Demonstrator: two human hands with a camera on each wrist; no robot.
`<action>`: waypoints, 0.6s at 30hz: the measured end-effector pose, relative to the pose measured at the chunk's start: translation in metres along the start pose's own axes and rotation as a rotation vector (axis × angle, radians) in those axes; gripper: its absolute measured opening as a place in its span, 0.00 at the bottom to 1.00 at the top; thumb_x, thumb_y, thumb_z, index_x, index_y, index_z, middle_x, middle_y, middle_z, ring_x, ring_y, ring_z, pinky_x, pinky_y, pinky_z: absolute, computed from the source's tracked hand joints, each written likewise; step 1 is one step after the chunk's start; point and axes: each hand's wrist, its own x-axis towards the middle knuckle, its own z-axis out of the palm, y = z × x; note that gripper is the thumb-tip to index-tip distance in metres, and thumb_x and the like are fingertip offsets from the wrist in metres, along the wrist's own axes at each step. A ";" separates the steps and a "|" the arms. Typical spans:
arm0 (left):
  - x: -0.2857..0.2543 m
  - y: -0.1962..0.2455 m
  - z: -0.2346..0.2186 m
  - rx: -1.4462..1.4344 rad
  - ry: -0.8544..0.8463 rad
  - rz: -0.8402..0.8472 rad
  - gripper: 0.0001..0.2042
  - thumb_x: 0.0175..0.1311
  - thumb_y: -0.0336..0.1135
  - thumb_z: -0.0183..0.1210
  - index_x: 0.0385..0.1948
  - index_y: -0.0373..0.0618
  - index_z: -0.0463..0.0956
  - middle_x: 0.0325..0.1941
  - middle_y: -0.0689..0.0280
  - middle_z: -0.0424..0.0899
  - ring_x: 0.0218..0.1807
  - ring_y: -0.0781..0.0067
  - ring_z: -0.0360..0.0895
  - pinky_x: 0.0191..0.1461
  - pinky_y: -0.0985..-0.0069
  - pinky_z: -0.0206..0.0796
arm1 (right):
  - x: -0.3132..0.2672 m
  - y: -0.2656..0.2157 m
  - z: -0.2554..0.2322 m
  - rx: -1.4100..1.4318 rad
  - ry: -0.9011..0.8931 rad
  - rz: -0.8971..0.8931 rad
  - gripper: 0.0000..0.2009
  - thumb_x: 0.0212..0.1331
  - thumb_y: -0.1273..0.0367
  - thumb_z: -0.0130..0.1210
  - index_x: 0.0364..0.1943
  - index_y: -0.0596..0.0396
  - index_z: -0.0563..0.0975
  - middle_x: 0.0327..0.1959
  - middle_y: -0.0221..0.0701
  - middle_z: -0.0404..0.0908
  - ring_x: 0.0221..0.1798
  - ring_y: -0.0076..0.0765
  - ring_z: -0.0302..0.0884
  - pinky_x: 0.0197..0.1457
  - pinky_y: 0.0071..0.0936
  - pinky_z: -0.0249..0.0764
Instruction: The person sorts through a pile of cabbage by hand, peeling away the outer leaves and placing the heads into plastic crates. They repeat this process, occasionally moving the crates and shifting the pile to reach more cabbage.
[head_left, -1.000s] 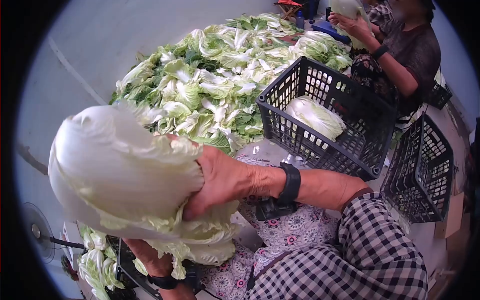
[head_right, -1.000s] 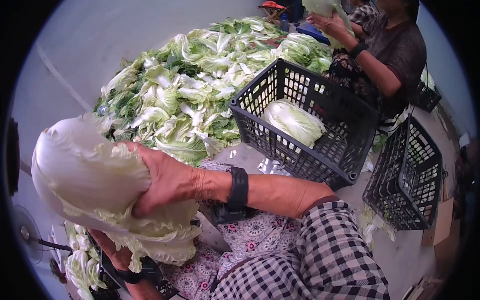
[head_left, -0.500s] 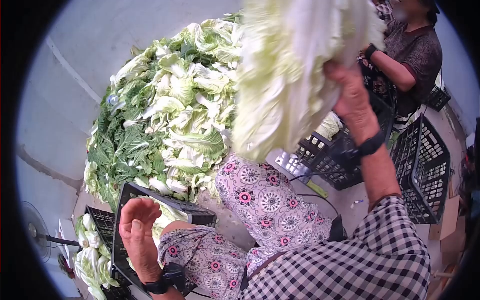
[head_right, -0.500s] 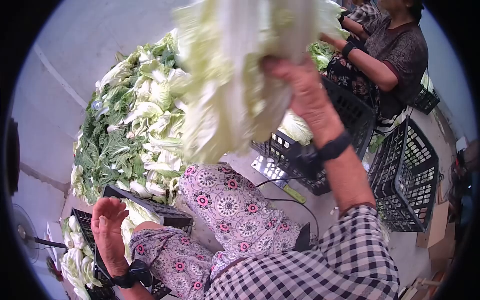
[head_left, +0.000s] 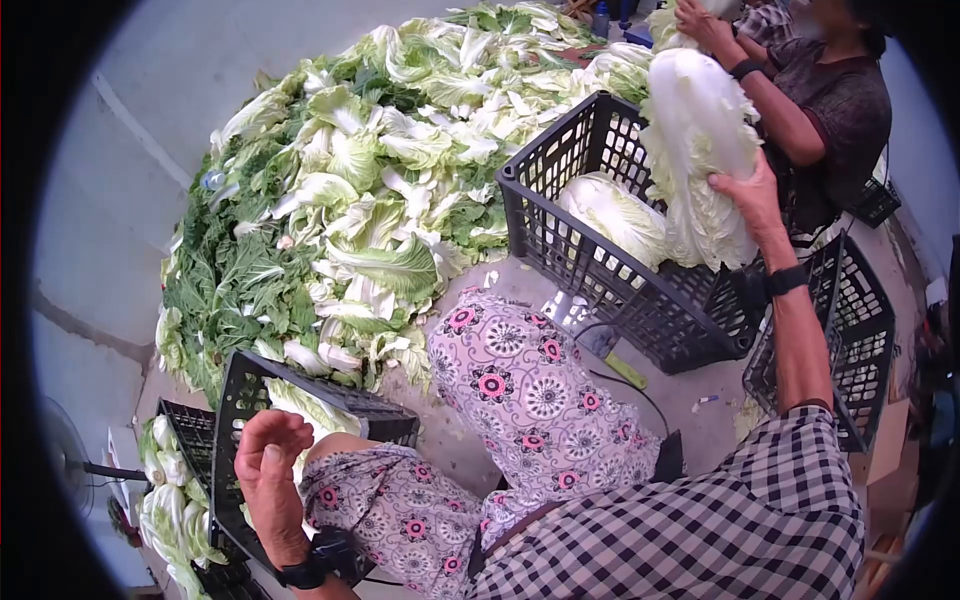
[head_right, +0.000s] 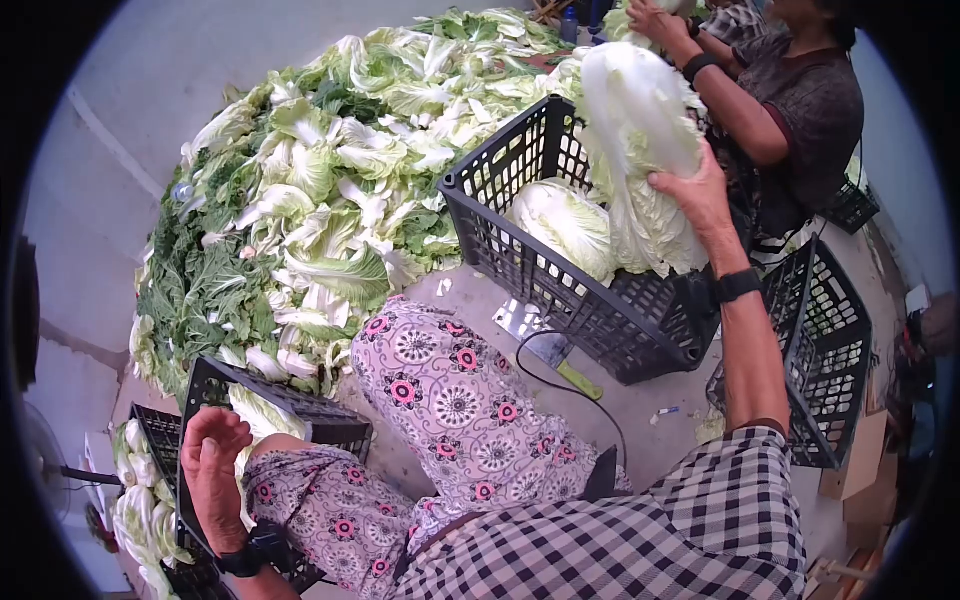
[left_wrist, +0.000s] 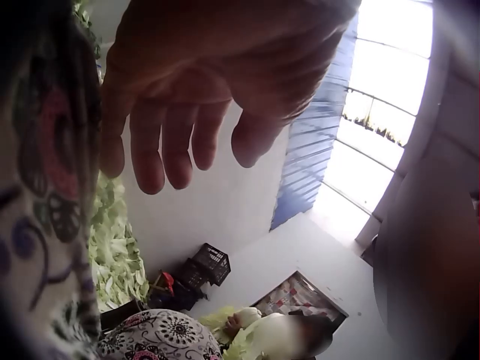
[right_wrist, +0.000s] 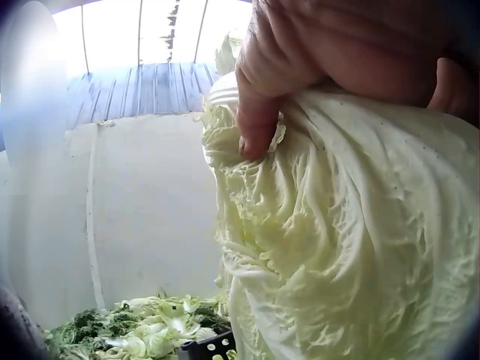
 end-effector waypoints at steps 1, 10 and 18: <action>-0.001 0.000 0.000 0.023 0.003 -0.001 0.24 0.58 0.50 0.60 0.46 0.36 0.71 0.42 0.61 0.79 0.43 0.69 0.78 0.50 0.72 0.70 | 0.002 0.006 0.010 -0.056 -0.048 -0.016 0.39 0.38 0.72 0.69 0.59 0.59 0.63 0.53 0.33 0.72 0.54 0.30 0.70 0.60 0.25 0.64; -0.015 0.000 -0.002 0.110 -0.028 -0.073 0.27 0.55 0.52 0.62 0.44 0.35 0.71 0.41 0.61 0.79 0.43 0.70 0.76 0.53 0.71 0.66 | -0.002 0.116 0.068 -0.680 -1.024 0.401 0.46 0.46 0.53 0.63 0.68 0.53 0.52 0.67 0.44 0.58 0.69 0.44 0.57 0.70 0.35 0.54; -0.016 0.003 -0.010 0.170 -0.039 -0.063 0.25 0.57 0.51 0.60 0.45 0.35 0.71 0.41 0.60 0.79 0.45 0.70 0.75 0.54 0.70 0.65 | -0.007 0.111 0.079 -0.606 -1.107 0.559 0.40 0.50 0.53 0.60 0.67 0.51 0.57 0.67 0.43 0.58 0.68 0.44 0.57 0.67 0.34 0.59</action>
